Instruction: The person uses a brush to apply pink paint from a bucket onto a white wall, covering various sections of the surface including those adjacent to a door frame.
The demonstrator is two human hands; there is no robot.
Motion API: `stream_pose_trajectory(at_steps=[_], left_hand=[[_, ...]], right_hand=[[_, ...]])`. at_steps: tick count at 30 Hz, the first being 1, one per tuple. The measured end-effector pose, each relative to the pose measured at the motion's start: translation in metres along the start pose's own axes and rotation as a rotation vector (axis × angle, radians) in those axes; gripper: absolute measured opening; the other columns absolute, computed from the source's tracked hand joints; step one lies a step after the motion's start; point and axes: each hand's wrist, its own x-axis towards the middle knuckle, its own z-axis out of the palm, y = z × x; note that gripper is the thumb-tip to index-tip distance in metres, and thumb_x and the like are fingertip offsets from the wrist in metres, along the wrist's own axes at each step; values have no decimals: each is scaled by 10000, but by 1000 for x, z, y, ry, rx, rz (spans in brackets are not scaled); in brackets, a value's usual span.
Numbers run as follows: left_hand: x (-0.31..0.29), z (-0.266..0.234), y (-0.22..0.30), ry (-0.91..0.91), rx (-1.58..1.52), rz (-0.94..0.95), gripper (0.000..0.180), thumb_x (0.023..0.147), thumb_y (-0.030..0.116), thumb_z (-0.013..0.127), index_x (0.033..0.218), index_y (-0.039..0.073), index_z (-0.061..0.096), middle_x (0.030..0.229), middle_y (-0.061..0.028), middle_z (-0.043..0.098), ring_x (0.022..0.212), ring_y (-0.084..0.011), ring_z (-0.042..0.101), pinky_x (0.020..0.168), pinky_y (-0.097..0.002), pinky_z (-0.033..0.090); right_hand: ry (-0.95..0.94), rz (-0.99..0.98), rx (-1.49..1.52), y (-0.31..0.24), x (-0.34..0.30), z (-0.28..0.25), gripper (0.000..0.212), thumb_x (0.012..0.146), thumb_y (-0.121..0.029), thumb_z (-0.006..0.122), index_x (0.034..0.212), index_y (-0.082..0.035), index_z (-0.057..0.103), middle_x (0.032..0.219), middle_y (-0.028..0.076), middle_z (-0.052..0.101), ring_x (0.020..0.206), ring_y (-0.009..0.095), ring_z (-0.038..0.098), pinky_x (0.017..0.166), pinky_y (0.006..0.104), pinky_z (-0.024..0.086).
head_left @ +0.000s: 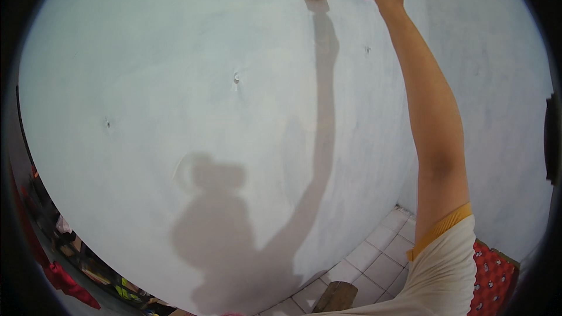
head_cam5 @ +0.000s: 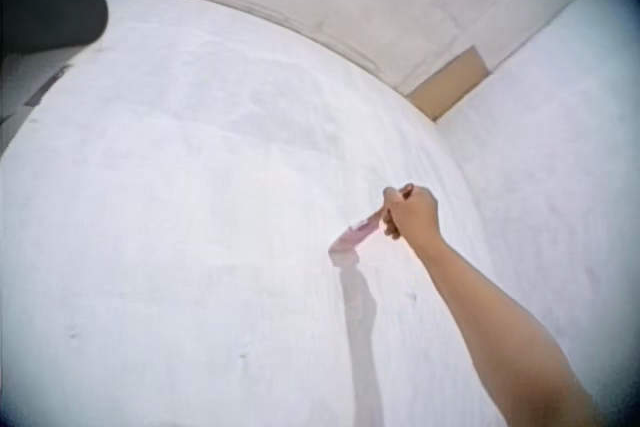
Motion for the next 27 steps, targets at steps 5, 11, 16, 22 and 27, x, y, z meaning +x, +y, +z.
stream_pose_trajectory(at_steps=[5, 11, 16, 22, 27], left_hand=[[27, 1, -37, 166, -75, 74, 386, 923, 404, 588, 954, 37, 704, 605, -62, 577, 484, -165, 497, 454, -344, 386], [48, 6, -62, 62, -154, -58, 370, 919, 416, 630, 869, 51, 666, 597, -51, 562, 471, -151, 487, 426, -335, 385], [53, 18, -67, 74, -152, -66, 324, 920, 379, 641, 840, 66, 659, 585, -42, 552, 460, -142, 480, 413, -319, 384], [39, 5, -63, 25, -208, -62, 331, 937, 378, 608, 829, 70, 666, 570, -40, 545, 458, -141, 481, 409, -331, 387], [23, 3, -51, 32, -223, -114, 364, 940, 396, 599, 818, 61, 673, 563, -42, 545, 458, -144, 478, 414, -345, 379]], right_hand=[[-193, 70, -273, 3, -27, -22, 385, 857, -363, 600, 732, -5, 665, 593, 77, 622, 451, 152, 571, 423, 291, 445], [-296, 218, -302, 29, -73, -12, 426, 831, -341, 617, 609, 22, 622, 515, 106, 613, 429, 181, 600, 425, 310, 489], [-213, -15, -354, 35, -14, 6, 438, 856, -374, 604, 624, -2, 627, 525, 86, 615, 436, 162, 588, 434, 302, 479], [-61, -81, -120, -23, 18, 7, 356, 889, -233, 599, 654, 32, 637, 543, 111, 611, 395, 178, 549, 375, 327, 430], [-438, 66, -410, 4, -16, 4, 462, 864, -410, 605, 638, -8, 625, 527, 80, 583, 398, 141, 530, 372, 312, 411]])
